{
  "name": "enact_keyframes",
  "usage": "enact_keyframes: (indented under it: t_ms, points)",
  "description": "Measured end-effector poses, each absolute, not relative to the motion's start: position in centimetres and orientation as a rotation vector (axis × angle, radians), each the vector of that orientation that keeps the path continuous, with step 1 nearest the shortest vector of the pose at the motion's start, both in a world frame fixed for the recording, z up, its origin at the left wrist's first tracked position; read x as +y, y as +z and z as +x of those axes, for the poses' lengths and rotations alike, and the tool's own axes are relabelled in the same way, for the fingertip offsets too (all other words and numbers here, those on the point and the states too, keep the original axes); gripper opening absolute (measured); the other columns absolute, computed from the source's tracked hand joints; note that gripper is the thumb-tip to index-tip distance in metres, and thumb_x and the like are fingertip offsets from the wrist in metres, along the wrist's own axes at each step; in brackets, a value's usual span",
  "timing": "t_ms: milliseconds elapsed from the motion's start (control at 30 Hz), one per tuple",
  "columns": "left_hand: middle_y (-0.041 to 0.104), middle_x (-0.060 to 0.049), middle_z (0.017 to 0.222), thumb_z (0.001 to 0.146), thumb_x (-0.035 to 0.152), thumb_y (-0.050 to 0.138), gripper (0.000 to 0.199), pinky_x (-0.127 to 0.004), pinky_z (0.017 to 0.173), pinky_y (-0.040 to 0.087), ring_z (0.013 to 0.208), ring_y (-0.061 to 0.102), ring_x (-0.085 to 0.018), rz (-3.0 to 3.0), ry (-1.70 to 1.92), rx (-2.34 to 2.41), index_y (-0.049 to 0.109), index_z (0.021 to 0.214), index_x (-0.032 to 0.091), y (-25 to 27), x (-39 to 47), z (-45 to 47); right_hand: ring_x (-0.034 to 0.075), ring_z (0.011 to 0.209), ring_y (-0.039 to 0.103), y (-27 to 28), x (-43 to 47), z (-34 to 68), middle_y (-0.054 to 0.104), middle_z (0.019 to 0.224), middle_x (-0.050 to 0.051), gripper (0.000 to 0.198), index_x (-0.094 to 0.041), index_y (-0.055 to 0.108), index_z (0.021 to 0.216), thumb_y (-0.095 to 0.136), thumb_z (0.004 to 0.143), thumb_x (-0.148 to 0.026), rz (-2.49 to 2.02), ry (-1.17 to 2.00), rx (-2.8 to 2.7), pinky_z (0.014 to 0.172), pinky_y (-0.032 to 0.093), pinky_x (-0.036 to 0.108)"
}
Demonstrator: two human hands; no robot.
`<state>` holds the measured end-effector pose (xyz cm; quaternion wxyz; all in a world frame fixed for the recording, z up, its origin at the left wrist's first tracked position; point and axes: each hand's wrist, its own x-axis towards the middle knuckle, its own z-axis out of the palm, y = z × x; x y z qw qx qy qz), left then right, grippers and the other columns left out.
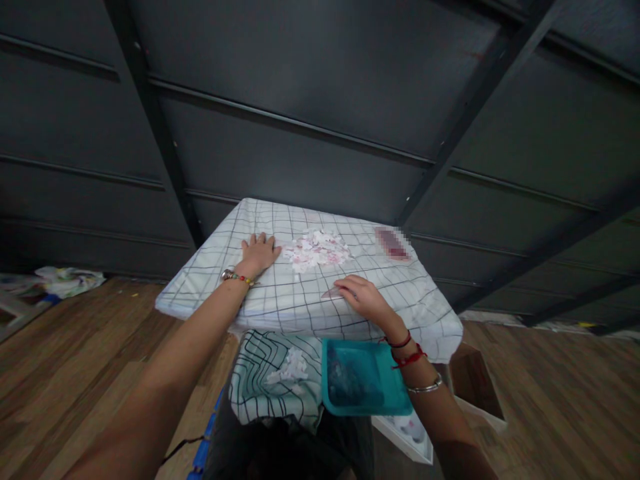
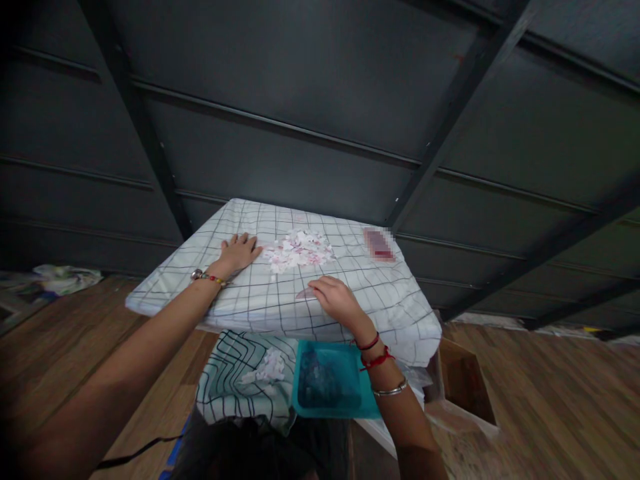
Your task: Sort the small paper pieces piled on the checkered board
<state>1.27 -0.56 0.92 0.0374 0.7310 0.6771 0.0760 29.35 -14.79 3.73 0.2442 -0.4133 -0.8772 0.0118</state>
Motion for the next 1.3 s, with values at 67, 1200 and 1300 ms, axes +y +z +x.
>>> enact_keyframes:
  t_ms: [67, 1200, 1300]
  points:
    - [0.024, -0.012, 0.151, 0.090, 0.050, 0.018, 0.061, -0.057, 0.104, 0.022, 0.136, 0.020, -0.035, 2.241, 0.230, 2.083, 0.035, 0.141, 0.020, 0.9, -0.5, 1.2, 0.020, 0.094, 0.059, 3.1, -14.6, 29.5, 0.066, 0.097, 0.009, 0.026, -0.017, 0.061, 0.110, 0.043, 0.091, -0.018, -1.214, -0.035, -2.352, 0.087, 0.049, 0.037]
    - [0.028, -0.011, 0.149, 0.089, 0.044, 0.045, 0.055, -0.044, 0.108, 0.029, 0.137, 0.022, -0.028, 2.898, -0.126, 0.669, 0.036, 0.140, 0.023, -8.1, -19.5, -4.7, 0.028, 0.138, 0.024, -6.2, -27.8, 25.3, 0.019, 0.152, 0.016, 0.083, -0.014, 0.024, 0.145, 0.064, 0.077, -0.036, -1.350, 0.982, -2.314, 0.111, 0.029, 0.043]
    - [0.027, -0.012, 0.149, 0.092, 0.045, 0.039, 0.053, -0.045, 0.108, 0.028, 0.137, 0.022, -0.028, 2.909, -0.164, 0.759, 0.036, 0.140, 0.023, -7.9, -19.9, -5.0, 0.027, 0.139, 0.022, -5.6, -27.6, 24.4, 0.017, 0.152, 0.018, 0.086, -0.009, 0.023, 0.145, 0.064, 0.076, -0.039, -1.341, 1.007, -2.336, 0.112, 0.028, 0.039]
